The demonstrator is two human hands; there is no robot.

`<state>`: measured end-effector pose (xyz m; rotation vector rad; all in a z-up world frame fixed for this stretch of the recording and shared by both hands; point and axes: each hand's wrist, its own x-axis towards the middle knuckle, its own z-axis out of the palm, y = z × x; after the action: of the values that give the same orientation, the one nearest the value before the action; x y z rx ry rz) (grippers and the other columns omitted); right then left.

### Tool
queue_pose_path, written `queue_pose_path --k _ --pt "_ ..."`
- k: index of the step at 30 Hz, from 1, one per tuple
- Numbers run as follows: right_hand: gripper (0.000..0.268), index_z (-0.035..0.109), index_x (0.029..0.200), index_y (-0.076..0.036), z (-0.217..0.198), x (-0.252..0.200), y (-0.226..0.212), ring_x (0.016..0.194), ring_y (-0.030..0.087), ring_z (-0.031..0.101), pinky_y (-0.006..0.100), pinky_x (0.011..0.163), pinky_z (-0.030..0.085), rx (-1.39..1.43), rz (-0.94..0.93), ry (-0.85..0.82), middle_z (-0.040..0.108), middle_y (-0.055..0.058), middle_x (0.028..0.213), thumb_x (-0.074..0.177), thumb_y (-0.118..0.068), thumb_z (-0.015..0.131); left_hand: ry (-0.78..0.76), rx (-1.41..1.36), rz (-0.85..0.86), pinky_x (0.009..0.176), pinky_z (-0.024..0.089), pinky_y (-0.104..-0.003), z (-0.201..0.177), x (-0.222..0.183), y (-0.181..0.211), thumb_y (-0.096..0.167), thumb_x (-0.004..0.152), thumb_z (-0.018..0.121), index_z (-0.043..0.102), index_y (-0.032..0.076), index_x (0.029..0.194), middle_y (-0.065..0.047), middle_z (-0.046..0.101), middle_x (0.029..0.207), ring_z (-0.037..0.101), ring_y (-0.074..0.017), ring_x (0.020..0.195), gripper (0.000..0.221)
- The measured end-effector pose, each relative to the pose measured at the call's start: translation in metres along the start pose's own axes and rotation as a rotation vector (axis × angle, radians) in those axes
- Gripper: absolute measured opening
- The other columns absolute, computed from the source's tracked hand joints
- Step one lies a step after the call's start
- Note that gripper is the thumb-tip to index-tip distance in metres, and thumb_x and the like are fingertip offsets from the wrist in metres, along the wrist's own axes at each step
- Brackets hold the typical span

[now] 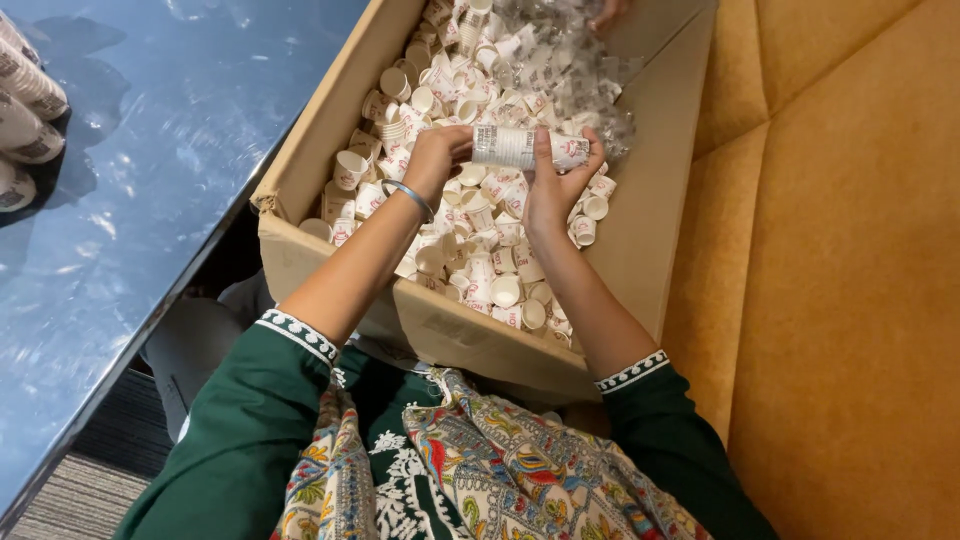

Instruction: Sorting small paper cups from a cardboard box and arranging them in stacks on a table.

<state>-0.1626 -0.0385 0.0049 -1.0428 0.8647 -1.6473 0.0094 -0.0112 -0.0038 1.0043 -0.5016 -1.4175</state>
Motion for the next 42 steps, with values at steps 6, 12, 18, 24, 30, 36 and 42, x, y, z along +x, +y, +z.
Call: queue_pose_path --k 6,12,18,24,30,36,42 --pt "0.065 0.033 0.142 -0.023 0.007 -0.011 -0.008 0.109 0.024 0.06 0.038 0.074 0.059 -0.008 0.018 -0.011 0.05 0.013 0.132 0.095 -0.018 0.077 -0.145 0.196 0.248 0.082 0.052 -0.024 -0.009 0.02 -0.026 0.012 0.094 0.068 0.074 -0.001 0.109 -0.001 0.076 0.095 0.066 -0.0079 0.087 0.02" --pt "0.067 0.025 0.145 -0.026 0.023 -0.031 -0.022 0.117 0.026 0.06 0.044 0.084 0.067 0.004 0.05 -0.131 0.042 0.012 0.141 0.096 -0.013 0.069 0.065 0.064 0.283 0.057 0.047 -0.025 -0.014 0.03 -0.031 0.013 0.09 0.07 0.065 0.008 0.106 -0.002 0.072 0.083 0.057 -0.0082 0.064 0.017" --pt "0.07 0.025 0.157 -0.017 0.019 -0.046 -0.01 0.131 0.025 0.053 0.037 0.111 0.051 -0.238 -0.342 -0.269 0.046 0.016 0.146 0.106 -0.003 0.07 0.022 0.074 0.299 0.056 0.039 -0.023 -0.014 0.024 -0.027 0.038 0.103 0.062 0.075 -0.001 0.085 0.0 0.066 0.074 0.047 -0.0063 0.062 0.045" --pt "0.072 0.023 0.151 -0.014 0.03 -0.052 -0.023 0.122 0.022 0.053 0.037 0.1 0.054 -0.198 -0.19 -0.216 0.04 0.011 0.14 0.098 -0.004 0.071 0.063 0.15 0.33 0.058 0.042 -0.023 -0.016 0.021 -0.028 0.041 0.103 0.061 0.076 -0.001 0.086 0.0 0.067 0.073 0.05 -0.0055 0.064 0.048" --pt "0.073 0.025 0.154 -0.013 0.027 -0.052 -0.018 0.129 0.022 0.05 0.036 0.109 0.049 -0.276 -0.31 -0.235 0.043 0.012 0.142 0.1 -0.001 0.072 0.094 0.203 0.303 0.053 0.038 -0.026 -0.02 0.029 -0.034 0.039 0.102 0.063 0.075 -0.002 0.085 0.0 0.06 0.068 0.044 -0.0072 0.06 0.047" --pt "0.072 0.025 0.155 -0.013 0.025 -0.051 -0.013 0.128 0.022 0.051 0.035 0.11 0.048 -0.219 -0.274 -0.257 0.044 0.013 0.141 0.101 -0.002 0.072 0.092 0.127 0.272 0.058 0.04 -0.025 -0.03 0.052 -0.057 0.042 0.102 0.064 0.072 -0.008 0.093 -0.005 0.066 0.079 0.049 -0.0103 0.067 0.051" --pt "0.072 0.028 0.152 -0.011 0.024 -0.051 -0.011 0.126 0.022 0.053 0.035 0.105 0.051 -0.255 -0.25 -0.271 0.044 0.013 0.141 0.098 -0.004 0.075 0.573 0.667 0.436 0.103 0.032 -0.053 -0.014 0.019 -0.036 0.031 0.086 0.079 0.039 0.003 0.144 -0.02 0.067 0.118 0.063 -0.0349 0.11 0.077"
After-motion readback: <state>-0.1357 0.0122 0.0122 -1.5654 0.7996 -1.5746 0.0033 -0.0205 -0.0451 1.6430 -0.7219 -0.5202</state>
